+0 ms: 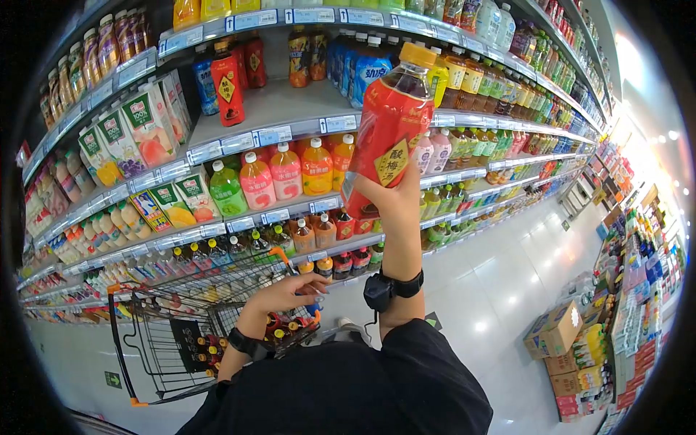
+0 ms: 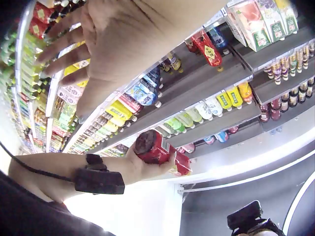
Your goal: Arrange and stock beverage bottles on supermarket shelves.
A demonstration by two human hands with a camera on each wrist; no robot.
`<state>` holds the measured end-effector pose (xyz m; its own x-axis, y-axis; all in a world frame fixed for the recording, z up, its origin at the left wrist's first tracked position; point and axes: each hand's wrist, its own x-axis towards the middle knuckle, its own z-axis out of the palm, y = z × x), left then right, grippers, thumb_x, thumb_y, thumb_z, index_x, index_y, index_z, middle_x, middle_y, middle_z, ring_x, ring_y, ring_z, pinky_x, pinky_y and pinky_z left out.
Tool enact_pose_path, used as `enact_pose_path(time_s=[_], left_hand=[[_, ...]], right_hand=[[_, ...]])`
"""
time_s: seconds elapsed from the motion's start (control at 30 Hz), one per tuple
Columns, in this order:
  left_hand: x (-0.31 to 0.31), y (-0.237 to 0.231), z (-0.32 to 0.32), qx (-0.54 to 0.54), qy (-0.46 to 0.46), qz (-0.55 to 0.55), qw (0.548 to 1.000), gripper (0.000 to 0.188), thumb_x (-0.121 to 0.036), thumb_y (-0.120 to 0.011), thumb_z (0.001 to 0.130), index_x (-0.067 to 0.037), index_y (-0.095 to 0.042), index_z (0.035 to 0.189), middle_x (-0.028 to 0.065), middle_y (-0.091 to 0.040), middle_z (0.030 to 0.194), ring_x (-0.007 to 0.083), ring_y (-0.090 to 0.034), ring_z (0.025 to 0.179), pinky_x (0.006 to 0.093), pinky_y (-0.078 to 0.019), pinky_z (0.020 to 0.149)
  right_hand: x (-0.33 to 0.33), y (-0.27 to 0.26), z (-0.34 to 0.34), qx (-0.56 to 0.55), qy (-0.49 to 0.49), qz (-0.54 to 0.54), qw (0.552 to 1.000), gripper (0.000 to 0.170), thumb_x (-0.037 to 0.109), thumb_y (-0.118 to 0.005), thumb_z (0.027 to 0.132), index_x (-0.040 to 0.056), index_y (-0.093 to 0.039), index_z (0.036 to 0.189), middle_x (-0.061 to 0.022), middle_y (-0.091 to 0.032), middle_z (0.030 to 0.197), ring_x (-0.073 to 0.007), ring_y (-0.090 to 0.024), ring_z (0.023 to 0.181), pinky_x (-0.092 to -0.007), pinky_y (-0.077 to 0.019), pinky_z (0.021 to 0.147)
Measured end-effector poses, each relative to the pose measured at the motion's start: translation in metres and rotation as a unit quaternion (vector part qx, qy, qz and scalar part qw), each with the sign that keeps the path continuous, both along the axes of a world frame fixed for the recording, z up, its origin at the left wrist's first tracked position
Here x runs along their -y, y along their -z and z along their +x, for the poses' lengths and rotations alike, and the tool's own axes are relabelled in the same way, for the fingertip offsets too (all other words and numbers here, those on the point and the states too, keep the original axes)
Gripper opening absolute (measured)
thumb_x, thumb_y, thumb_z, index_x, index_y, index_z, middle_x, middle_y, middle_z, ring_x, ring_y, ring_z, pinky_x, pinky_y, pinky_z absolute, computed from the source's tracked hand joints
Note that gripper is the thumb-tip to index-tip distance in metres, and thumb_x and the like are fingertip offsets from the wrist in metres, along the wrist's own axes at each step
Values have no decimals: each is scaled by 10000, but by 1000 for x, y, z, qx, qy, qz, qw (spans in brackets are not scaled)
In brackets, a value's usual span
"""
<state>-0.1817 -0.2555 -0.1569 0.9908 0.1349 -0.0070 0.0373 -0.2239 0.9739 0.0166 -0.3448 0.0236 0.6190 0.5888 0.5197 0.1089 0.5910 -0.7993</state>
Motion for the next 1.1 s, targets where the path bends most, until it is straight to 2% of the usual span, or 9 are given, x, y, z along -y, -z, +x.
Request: enact_pose_path(time_s=[0.03, 0.13, 0.33, 0.53, 0.63, 0.73, 0.87, 1.07, 1.1], left_hand=[[0, -1, -1, 4, 0, 7, 1000, 420, -244, -627, 876, -50, -499, 1224, 109, -605, 1057, 188, -584, 991, 313, -481, 858], [-4, 3, -3, -31, 14, 18, 999, 445, -122, -575, 898, -65, -435, 1316, 114, -576, 1140, 184, -554, 1053, 330, -464, 906], [-6, -2, -13, -49, 3, 13, 999, 417, -134, -565, 908, -49, -441, 1297, 108, -592, 1136, 170, -553, 1053, 317, -459, 896], [-7, 10, -27, -22, -32, 27, 999, 391, -166, -572, 915, -53, -465, 1273, 100, -600, 1128, 167, -565, 1030, 311, -460, 883], [-8, 11, -36, -52, -45, 23, 997, 380, -167, -570, 915, -56, -475, 1267, 95, -600, 1118, 164, -571, 1011, 304, -461, 873], [-9, 10, -45, -10, -76, 28, 997, 384, -227, -582, 898, -55, -499, 1231, 114, -625, 1030, 184, -599, 940, 303, -480, 799], [-17, 14, -52, -20, -75, 9, 997, 384, -198, -573, 899, -42, -487, 1239, 117, -613, 1075, 189, -583, 1013, 310, -467, 856], [-12, -7, -57, 37, -30, -117, 992, 360, -101, -525, 916, -2, -458, 1256, 125, -567, 1172, 187, -523, 1130, 319, -423, 949], [-13, -4, -58, 47, -32, -122, 991, 360, -99, -519, 920, 0, -454, 1260, 124, -567, 1171, 187, -525, 1127, 320, -424, 949]], right_hand=[[0, 0, -1, -1, -3, -1, 1000, 562, -8, -707, 636, -10, -489, 1153, -91, -627, 1009, -181, -631, 885, -312, -521, 759], [-2, 2, -5, -2, -3, -11, 1000, 545, 0, -717, 629, -9, -503, 1131, -88, -630, 995, -174, -630, 881, -308, -519, 759], [-3, 0, -23, 11, 0, -40, 999, 505, 13, -720, 622, -8, -528, 1088, -82, -635, 976, -160, -631, 851, -297, -515, 742], [-10, 9, -38, 32, -18, -32, 999, 513, 17, -720, 618, -5, -523, 1090, -71, -635, 962, -152, -628, 830, -289, -514, 732], [-17, 6, -47, 23, -27, -31, 999, 507, 16, -724, 618, -7, -522, 1082, -74, -633, 955, -151, -627, 821, -290, -516, 725], [-22, 4, -52, 5, -25, -53, 998, 508, 20, -735, 620, -12, -520, 1079, -78, -631, 951, -151, -626, 818, -289, -517, 717], [-29, 8, -53, 4, -39, -40, 998, 505, 35, -750, 621, -13, -519, 1068, -81, -631, 948, -152, -627, 811, -291, -517, 716], [-33, 12, -54, 66, -41, -75, 994, 527, -31, -680, 638, -29, -498, 1133, -95, -618, 1019, -176, -623, 888, -307, -507, 785], [-33, 13, -55, 66, -34, -66, 995, 513, -11, -698, 632, -20, -508, 1108, -89, -627, 992, -167, -625, 867, -302, -508, 768]])
